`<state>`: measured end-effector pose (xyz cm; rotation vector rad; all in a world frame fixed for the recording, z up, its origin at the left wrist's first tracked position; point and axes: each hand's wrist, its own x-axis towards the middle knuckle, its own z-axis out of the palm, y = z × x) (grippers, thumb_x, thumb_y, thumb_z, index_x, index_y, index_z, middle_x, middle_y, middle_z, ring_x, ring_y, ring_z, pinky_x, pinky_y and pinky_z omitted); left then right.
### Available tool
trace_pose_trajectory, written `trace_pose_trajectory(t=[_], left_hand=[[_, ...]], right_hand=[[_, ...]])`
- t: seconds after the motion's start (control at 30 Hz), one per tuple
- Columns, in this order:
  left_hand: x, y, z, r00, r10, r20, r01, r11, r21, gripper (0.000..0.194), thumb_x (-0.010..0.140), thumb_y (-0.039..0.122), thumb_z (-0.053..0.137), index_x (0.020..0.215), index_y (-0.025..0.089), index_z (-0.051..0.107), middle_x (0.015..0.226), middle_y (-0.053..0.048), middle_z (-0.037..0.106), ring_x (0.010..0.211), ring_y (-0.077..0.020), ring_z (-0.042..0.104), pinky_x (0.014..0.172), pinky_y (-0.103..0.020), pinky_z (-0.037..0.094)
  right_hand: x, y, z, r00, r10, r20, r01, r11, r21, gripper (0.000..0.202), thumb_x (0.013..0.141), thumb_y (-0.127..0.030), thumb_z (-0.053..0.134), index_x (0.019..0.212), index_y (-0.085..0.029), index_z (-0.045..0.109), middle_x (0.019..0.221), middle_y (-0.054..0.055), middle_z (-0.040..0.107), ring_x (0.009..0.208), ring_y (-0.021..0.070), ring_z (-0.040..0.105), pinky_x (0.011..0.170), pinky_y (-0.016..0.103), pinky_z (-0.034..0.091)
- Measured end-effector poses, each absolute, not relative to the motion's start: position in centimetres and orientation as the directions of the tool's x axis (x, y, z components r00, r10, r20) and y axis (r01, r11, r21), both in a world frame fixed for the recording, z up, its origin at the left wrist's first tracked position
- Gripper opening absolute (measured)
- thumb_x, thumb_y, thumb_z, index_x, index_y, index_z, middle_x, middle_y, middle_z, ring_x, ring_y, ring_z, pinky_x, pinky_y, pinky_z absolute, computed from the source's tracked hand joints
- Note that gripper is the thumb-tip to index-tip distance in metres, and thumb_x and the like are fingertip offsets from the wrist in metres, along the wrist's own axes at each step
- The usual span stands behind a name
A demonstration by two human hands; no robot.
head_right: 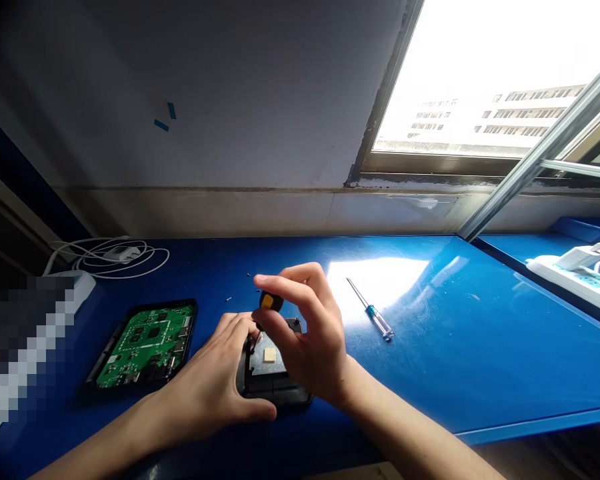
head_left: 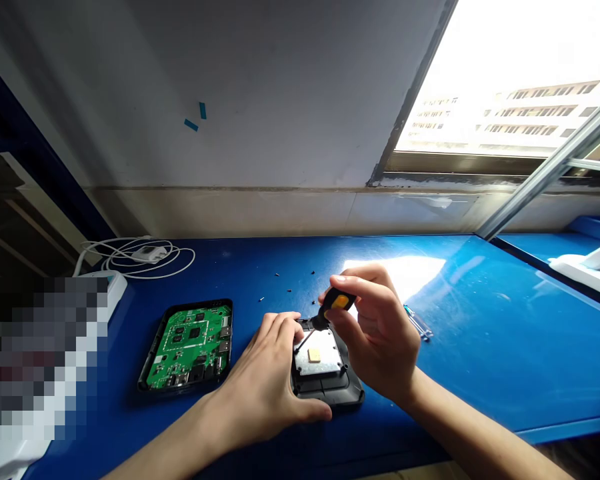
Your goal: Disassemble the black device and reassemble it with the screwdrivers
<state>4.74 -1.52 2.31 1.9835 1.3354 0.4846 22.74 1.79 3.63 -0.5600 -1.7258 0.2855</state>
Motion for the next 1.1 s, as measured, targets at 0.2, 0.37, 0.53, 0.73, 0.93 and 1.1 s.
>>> trace_pose_trajectory(t=[0.2,0.37,0.53,0.73,0.93,1.1], left_hand=[[4.7,-1.5,2.3,0.414,0.908,-0.065,0.647,-0.243,0.723,0.093,0.062,0.038,0.098,0.141,0.019,0.052,0.141,-0.014,0.055,0.133,-0.0381,0.048,0.114,-0.057,0.048],[4.7,-1.5,2.2,0.397,0.914,-0.081,0.670,-0.228,0.707,0.094,0.063,0.040,0.096,0.144,0.018,0.052,0.143,-0.017,0.055,0.138,-0.0425,0.047,0.116,-0.062,0.047],[4.7,-1.6,1.9,0.381,0.919,-0.098,0.679,-0.206,0.705,0.107,0.063,0.040,0.094,0.153,0.017,0.042,0.150,-0.019,0.051,0.145,-0.0416,0.045,0.121,-0.060,0.043],[4.3,-1.8,0.8,0.336,0.938,-0.081,0.677,-0.180,0.713,0.114,0.066,0.037,0.090,0.160,0.023,0.025,0.160,-0.019,0.040,0.151,-0.0408,0.042,0.124,-0.062,0.039],[4.2,-2.0,1.0,0.360,0.927,-0.107,0.691,-0.187,0.699,0.108,0.070,0.039,0.086,0.158,0.024,0.024,0.159,-0.019,0.038,0.153,-0.0402,0.040,0.125,-0.061,0.037],[4.4,-1.8,1.4,0.351,0.929,-0.115,0.708,-0.183,0.682,0.104,0.072,0.043,0.084,0.157,0.024,0.027,0.158,-0.018,0.039,0.151,-0.0393,0.041,0.125,-0.061,0.038]], right_hand=[[22.7,1.6,3.8,-0.197,0.572,0.797,0.081,0.819,-0.568,0.037,0.110,-0.021,0.042,0.142,-0.031,0.058,0.130,0.009,0.067,0.095,0.0197,0.076,0.077,0.041,0.069],[22.6,1.9,3.7,-0.140,0.503,0.853,0.198,0.858,-0.474,0.039,0.099,-0.016,0.067,0.134,-0.033,0.065,0.109,0.004,0.062,0.087,0.0172,0.071,0.072,0.035,0.067],[22.7,2.3,3.2,-0.118,0.552,0.826,0.198,0.828,-0.525,0.044,0.103,-0.012,0.059,0.141,-0.034,0.061,0.115,0.005,0.063,0.094,0.0171,0.071,0.074,0.035,0.067],[23.3,4.2,2.6,0.086,0.585,0.806,0.220,0.778,-0.588,0.029,0.107,-0.024,0.057,0.135,-0.030,0.060,0.110,0.003,0.061,0.081,0.0131,0.070,0.067,0.032,0.064],[24.5,7.1,1.8,0.229,0.676,0.700,0.214,0.667,-0.714,0.031,0.105,-0.040,0.061,0.132,-0.026,0.058,0.109,0.003,0.061,0.082,0.0145,0.070,0.070,0.033,0.064],[24.8,8.6,0.7,0.207,0.778,0.593,0.195,0.561,-0.804,0.039,0.102,-0.049,0.062,0.134,-0.027,0.054,0.114,0.005,0.064,0.080,0.0161,0.070,0.072,0.035,0.064]])
